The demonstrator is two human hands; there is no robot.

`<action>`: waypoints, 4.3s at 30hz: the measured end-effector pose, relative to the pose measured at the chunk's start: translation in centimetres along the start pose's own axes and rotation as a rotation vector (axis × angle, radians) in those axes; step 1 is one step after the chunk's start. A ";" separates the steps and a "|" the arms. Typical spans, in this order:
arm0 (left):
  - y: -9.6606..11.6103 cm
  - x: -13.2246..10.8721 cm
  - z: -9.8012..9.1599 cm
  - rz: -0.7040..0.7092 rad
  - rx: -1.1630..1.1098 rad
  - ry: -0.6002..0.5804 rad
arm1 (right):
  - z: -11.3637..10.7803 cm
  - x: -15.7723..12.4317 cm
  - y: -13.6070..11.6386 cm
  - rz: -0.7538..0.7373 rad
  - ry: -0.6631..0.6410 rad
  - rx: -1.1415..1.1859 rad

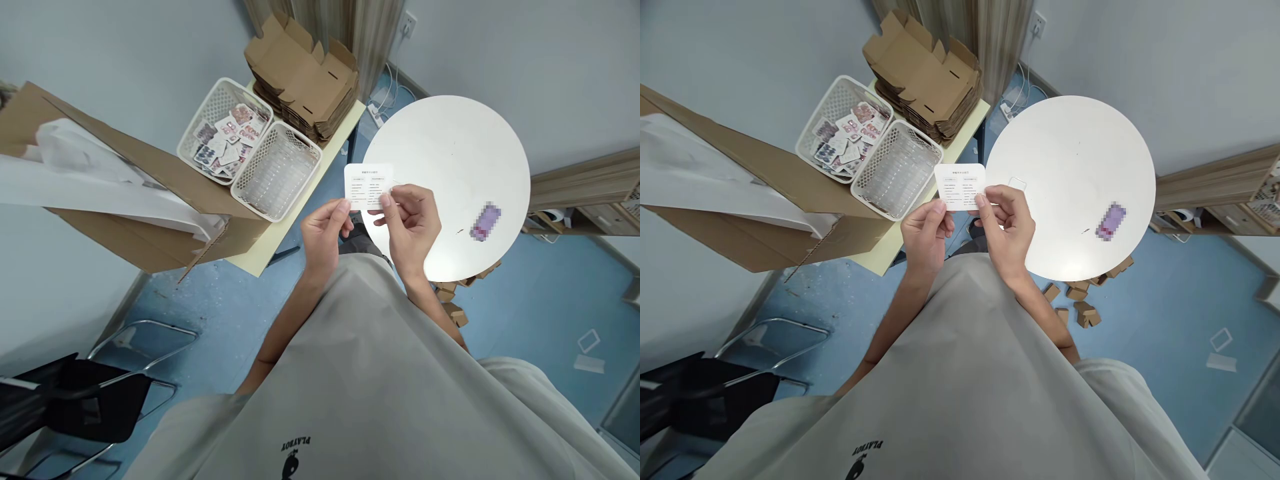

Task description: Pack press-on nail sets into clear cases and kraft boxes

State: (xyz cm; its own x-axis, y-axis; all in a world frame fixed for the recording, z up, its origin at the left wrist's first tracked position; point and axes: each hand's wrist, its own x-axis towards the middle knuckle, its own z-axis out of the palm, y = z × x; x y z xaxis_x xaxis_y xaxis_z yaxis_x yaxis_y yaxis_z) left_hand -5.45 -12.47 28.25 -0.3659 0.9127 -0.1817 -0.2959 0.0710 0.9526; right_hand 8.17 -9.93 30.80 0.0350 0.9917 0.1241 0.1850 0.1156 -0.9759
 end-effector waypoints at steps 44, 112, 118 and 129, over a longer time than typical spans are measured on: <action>-1.3 0.5 -1.0 0.131 -0.040 0.002 | -1.5 0.5 2.0 0.179 -0.324 0.142; -4.7 0.6 2.3 0.265 0.333 -0.130 | -3.7 2.3 7.2 0.311 -0.282 0.220; -5.0 2.3 1.8 0.247 0.333 -0.177 | -4.2 2.8 6.8 0.275 -0.301 0.196; -5.2 4.6 1.8 0.374 0.489 -0.246 | -5.9 3.8 8.2 0.126 -0.212 0.087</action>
State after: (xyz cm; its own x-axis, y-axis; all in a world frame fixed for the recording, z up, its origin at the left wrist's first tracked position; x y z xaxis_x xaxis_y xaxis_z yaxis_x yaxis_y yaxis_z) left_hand -4.04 -7.91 22.87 -0.1374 0.9724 0.1884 0.2678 -0.1466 0.9523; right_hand 15.57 -5.53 24.31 -0.1560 0.9873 -0.0312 0.1065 -0.0145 -0.9942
